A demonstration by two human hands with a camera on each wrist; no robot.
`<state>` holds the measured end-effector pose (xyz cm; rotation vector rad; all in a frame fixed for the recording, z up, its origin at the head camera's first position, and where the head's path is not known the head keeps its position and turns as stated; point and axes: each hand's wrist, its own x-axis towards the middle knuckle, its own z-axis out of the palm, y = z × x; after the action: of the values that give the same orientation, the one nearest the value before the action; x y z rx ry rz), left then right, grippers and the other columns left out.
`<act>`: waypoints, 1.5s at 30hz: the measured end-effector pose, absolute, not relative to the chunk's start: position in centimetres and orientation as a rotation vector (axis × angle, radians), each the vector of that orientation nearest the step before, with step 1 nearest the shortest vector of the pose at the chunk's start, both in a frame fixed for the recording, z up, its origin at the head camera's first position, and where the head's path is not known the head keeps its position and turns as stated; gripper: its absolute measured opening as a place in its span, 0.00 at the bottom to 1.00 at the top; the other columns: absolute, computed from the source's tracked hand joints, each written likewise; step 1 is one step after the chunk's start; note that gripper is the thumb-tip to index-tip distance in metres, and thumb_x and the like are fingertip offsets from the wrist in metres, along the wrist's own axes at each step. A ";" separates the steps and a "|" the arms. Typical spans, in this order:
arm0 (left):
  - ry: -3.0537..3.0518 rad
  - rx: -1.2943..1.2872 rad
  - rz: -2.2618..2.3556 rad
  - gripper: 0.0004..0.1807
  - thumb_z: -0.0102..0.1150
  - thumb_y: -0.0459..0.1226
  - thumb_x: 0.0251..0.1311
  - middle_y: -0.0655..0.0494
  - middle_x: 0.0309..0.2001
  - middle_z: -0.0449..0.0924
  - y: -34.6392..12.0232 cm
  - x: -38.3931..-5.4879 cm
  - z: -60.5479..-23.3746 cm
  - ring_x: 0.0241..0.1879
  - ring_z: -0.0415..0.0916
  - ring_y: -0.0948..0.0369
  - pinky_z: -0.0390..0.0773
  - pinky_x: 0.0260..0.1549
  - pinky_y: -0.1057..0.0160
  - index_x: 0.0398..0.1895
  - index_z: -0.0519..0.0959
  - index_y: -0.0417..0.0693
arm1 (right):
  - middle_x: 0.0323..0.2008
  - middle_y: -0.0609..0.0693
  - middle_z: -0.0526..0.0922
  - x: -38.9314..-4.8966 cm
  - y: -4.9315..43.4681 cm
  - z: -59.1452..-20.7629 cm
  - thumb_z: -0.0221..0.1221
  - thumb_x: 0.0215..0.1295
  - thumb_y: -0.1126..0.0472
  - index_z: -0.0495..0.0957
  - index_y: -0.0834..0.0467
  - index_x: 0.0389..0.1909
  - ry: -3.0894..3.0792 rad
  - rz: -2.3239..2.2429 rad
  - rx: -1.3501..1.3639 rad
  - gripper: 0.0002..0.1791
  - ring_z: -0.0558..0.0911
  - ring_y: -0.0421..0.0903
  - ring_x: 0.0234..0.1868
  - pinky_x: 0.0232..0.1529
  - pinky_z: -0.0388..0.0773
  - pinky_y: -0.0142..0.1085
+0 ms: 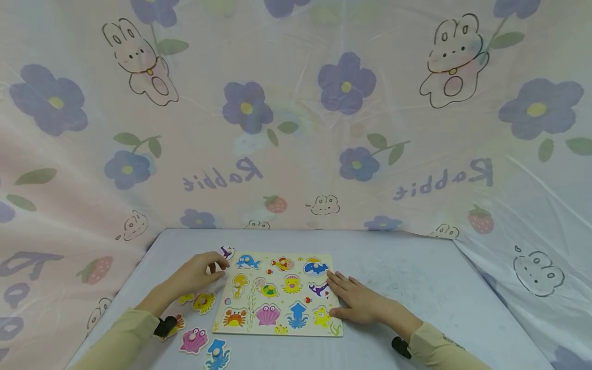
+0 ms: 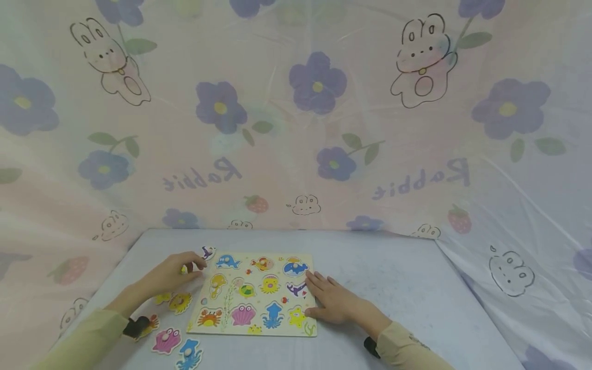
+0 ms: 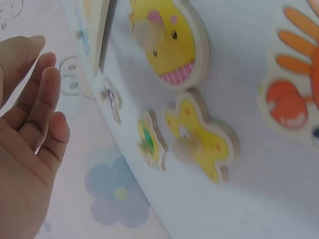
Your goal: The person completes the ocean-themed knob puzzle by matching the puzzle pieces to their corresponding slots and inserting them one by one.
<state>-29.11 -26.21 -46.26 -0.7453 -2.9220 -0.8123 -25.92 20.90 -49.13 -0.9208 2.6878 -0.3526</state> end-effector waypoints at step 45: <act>-3.038 -0.360 -0.849 0.08 0.66 0.32 0.67 0.54 0.40 0.81 -32.1 -30.9 -48.1 0.36 0.73 0.58 0.75 0.34 0.61 0.47 0.84 0.41 | 0.84 0.51 0.46 -26.0 20.9 -49.3 0.53 0.74 0.32 0.52 0.58 0.82 2.690 -0.380 -0.910 0.48 0.47 0.56 0.83 0.79 0.47 0.57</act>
<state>-30.89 -32.13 -48.11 -0.3602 -3.0382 -0.8489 -26.01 20.90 -49.26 -0.9104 2.6897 -0.3799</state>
